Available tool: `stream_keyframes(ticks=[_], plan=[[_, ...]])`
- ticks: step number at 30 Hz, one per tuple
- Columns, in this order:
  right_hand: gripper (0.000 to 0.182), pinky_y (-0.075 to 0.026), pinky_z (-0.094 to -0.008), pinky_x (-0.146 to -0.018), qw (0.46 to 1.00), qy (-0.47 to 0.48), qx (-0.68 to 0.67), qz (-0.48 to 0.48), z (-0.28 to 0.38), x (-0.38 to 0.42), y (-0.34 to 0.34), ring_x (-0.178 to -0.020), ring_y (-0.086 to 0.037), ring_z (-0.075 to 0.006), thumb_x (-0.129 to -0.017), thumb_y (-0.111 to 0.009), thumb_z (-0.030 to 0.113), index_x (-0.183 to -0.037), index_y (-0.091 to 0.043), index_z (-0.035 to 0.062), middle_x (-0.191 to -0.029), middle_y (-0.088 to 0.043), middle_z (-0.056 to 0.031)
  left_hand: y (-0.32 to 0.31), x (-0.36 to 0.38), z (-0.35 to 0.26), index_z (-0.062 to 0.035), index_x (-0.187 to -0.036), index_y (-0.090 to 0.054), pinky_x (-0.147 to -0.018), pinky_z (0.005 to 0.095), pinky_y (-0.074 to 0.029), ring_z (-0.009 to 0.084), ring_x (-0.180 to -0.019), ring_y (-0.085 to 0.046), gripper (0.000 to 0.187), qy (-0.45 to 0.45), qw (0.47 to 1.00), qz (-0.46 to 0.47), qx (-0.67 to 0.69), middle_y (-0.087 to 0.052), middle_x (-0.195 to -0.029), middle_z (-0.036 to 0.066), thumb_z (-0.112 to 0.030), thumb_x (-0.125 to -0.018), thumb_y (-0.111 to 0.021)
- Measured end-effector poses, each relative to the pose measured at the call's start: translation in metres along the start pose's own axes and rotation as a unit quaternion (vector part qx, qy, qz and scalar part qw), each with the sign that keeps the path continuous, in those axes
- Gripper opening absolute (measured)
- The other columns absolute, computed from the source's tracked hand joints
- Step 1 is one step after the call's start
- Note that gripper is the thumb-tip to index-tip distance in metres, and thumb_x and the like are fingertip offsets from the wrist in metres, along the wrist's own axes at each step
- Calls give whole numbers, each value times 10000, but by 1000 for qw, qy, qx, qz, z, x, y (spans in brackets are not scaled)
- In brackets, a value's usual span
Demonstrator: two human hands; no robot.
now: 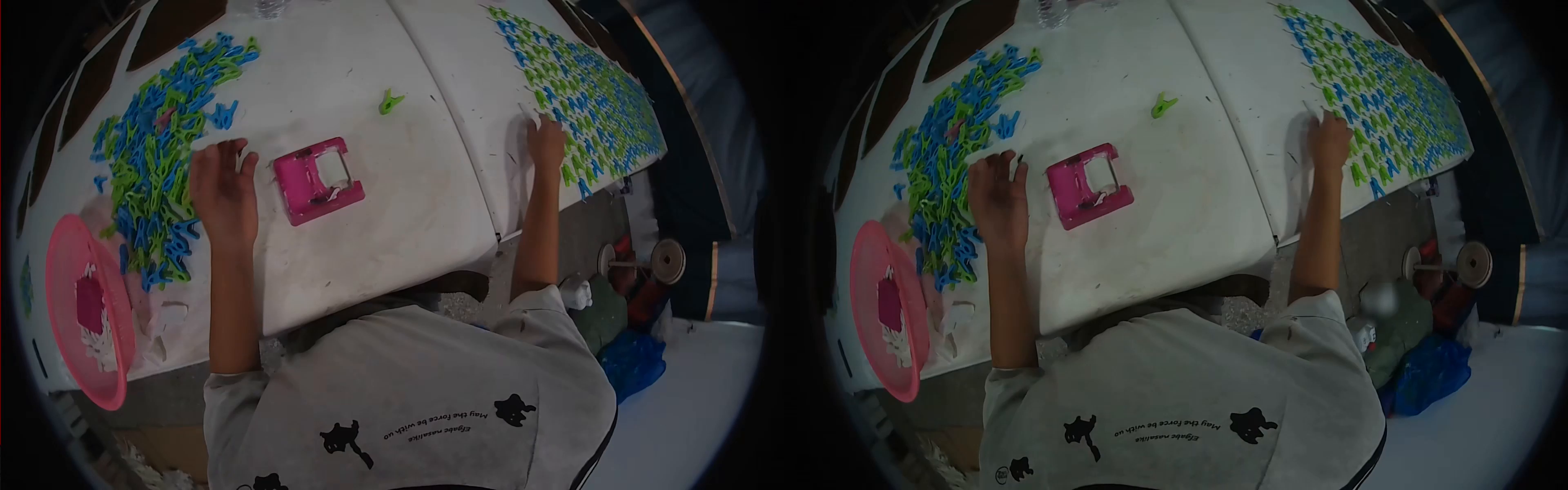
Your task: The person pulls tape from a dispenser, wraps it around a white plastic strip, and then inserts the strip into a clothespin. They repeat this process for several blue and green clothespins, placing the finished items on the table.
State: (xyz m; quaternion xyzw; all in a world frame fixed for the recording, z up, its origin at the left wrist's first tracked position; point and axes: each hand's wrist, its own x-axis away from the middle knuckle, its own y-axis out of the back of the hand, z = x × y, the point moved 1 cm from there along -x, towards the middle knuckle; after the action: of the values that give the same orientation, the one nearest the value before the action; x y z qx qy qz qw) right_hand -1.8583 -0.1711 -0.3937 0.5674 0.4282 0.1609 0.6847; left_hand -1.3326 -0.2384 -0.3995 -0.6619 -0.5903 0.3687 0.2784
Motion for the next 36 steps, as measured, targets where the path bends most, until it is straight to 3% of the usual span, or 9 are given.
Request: stream_keyframes(ticks=[2,4,8,12,14,16,26,29,36], plan=[[369,-499,-489,-874,999,47,5,15,-22,-23,-26,-1012,-603,-408,-895,-588,312,-1146,-664,52,-1111,-637,-207,1,-3,4,-70,-1056,-608,-804,368,-523,196,-988,-616,113,-14,999,-32,-15,-644,-1042,60,-125,-957,-607],[373,-516,-482,-828,980,132,-56,139,-39,-55,-53,-926,-649,-385,-874,-627,271,-1163,-653,36,-1003,-674,-209,-3,-8,11,-66,-1018,-609,-774,356,-533,193,-976,-625,94,-4,995,-51,-88,-640,-996,53,-113,-940,-631],[321,-531,-449,-773,962,209,-107,138,-26,-51,-28,-813,-669,-351,-842,-669,215,-1089,-650,9,-874,-685,-192,-18,-16,33,-55,-986,-610,-767,345,-536,184,-947,-632,81,3,990,-104,-96,-633,-967,43,-93,-925,-645],[109,-535,-347,-677,927,108,-350,77,70,26,61,-723,-653,-233,-862,-625,59,-917,-565,-13,-861,-662,-169,-26,-12,51,-57,-964,-606,-784,349,-530,185,-949,-627,69,-7,991,-86,-106,-630,-958,50,-96,-925,-647],[112,-539,-312,-644,692,130,-702,103,119,77,88,-716,-653,-208,-896,-586,-9,-992,-532,-20,-914,-661,-178,-24,-9,56,-69,-962,-601,-807,362,-523,193,-974,-619,49,0,988,-87,-127,-628,-958,48,-92,-934,-634],[174,-551,-298,-644,583,157,-788,125,159,119,99,-723,-658,-203,-906,-577,-41,-1064,-503,-27,-953,-657,-186,-24,-11,56,-54,-962,-597,-795,349,-527,185,-916,-629,61,-18,985,-67,-156,-638,-949,60,-87,-931,-637],[114,-556,-285,-650,613,102,-761,187,224,170,84,-711,-659,-149,-909,-601,-29,-1010,-549,-25,-943,-664,-142,-23,-7,58,-17,-973,-603,-749,310,-539,164,-793,-636,68,-26,979,-76,-186,-655,-924,78,-46,-917,-631],[94,-550,-282,-631,674,132,-714,138,220,167,85,-698,-656,-153,-915,-587,-25,-997,-542,-22,-923,-658,-139,-24,-7,57,-14,-973,-606,-748,307,-540,161,-790,-635,68,-29,980,-71,-185,-655,-923,72,-43,-916,-629],[60,-536,-317,-591,602,49,-787,127,218,162,76,-665,-647,-195,-937,-561,12,-978,-530,-19,-906,-651,-159,-22,-7,58,-18,-969,-608,-736,295,-537,152,-769,-632,72,-29,980,-68,-185,-653,-916,62,-48,-911,-639]])
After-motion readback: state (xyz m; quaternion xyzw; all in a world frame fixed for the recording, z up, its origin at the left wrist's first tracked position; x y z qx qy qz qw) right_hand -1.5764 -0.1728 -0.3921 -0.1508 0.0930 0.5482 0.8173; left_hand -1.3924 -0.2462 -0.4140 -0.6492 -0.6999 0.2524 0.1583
